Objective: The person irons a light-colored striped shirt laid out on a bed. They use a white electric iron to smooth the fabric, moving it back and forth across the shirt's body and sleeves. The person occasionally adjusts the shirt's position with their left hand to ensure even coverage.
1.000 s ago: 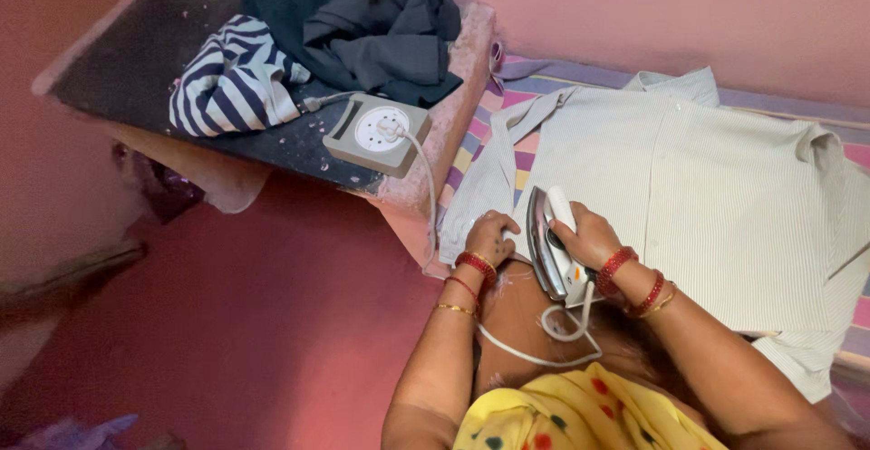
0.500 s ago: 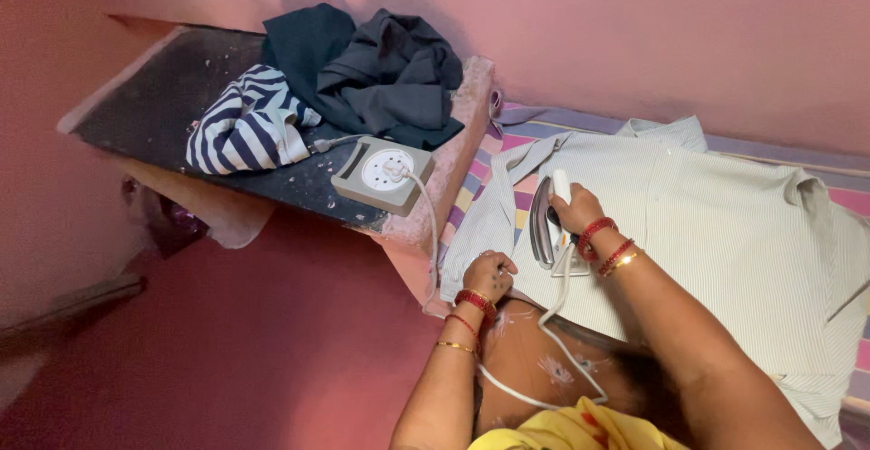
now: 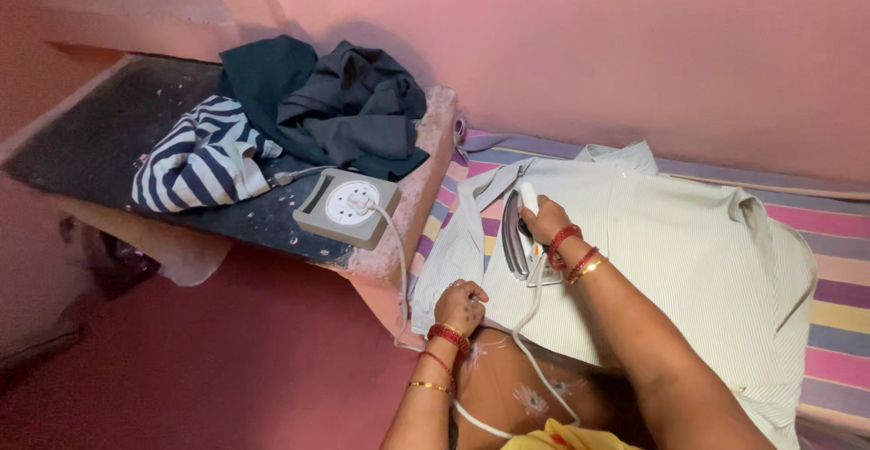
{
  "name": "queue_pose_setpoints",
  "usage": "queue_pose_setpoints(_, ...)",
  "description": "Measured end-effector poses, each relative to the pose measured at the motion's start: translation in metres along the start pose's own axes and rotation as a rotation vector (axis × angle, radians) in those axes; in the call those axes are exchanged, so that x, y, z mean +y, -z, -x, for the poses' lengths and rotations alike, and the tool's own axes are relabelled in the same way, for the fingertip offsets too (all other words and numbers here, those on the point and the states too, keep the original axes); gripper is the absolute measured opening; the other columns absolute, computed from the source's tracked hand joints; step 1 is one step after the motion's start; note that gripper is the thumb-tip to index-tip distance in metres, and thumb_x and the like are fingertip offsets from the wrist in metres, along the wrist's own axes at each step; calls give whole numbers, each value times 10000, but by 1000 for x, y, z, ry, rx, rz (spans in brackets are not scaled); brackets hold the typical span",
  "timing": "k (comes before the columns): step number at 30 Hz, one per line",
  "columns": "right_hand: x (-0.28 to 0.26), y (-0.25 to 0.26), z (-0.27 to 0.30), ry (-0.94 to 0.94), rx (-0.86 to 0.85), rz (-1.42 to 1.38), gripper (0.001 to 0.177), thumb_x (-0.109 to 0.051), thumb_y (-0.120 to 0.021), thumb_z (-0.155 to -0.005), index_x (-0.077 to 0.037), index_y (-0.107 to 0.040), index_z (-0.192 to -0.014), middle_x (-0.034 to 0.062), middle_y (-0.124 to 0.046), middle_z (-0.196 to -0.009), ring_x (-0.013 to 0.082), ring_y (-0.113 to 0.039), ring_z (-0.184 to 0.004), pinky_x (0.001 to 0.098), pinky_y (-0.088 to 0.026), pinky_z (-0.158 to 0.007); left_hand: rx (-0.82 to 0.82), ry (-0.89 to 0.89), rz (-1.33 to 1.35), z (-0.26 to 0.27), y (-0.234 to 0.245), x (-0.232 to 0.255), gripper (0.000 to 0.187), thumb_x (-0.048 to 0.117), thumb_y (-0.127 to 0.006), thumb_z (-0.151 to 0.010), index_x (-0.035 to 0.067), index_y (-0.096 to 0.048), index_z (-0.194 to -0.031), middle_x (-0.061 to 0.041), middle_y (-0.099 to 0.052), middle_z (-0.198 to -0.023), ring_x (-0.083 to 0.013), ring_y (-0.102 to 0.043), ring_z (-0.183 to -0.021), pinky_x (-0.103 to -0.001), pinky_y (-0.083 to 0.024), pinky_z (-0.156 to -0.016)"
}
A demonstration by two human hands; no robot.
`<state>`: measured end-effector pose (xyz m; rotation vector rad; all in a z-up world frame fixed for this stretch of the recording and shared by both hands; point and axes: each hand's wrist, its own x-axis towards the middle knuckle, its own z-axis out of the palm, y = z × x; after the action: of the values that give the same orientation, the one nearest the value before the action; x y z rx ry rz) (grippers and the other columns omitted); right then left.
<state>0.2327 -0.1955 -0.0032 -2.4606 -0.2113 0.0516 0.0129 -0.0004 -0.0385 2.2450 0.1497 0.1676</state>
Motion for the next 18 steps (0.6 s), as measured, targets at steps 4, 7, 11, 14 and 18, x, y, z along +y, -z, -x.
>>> queue_pose_setpoints(4,-5,12,-12,-21,14,34,523,-408,-653,-936,54,-633,-1181,310,-714,-1048,443,-703,-1007,480,-544,-912,14,-12,-4,1,0,3,138,50,-671,-771,153,-758,-799,-54,-687,-918,-269,-667,-850,-389,-538,-759)
queue_pose_setpoints(7,1,11,-6,-42,26,1,509,-402,-650,-933,49,-635,-1168,305,-715,-1034,447,-707,-987,485,-547,-895,3,16,4,2,1,3,149,43,-661,-775,151,-760,-800,-51,-691,-926,-264,-668,-859,-387,-539,-770)
queue_pose_setpoints(11,25,19,-3,-69,100,-8,509,-407,-661,-924,49,-645,-1150,304,-712,-1036,456,-699,-986,491,-546,-887,2,41,-25,2,1,7,159,34,-658,-784,151,-763,-799,-52,-692,-932,-259,-666,-867,-381,-537,-782)
queue_pose_setpoints(14,45,29,-18,-109,125,41,540,-424,-671,-935,75,-644,-1140,316,-705,-1042,460,-699,-990,492,-548,-889,-16,74,-23,2,1,9,173,22,-649,-780,151,-761,-807,-45,-691,-936,-251,-666,-862,-374,-540,-783)
queue_pose_setpoints(18,61,37,-43,-61,130,88,544,-436,-671,-943,70,-657,-1141,319,-705,-1042,465,-691,-998,498,-543,-896,-11,57,-9,2,2,10,183,13,-648,-770,152,-758,-815,-35,-692,-944,-245,-666,-863,-368,-541,-781)
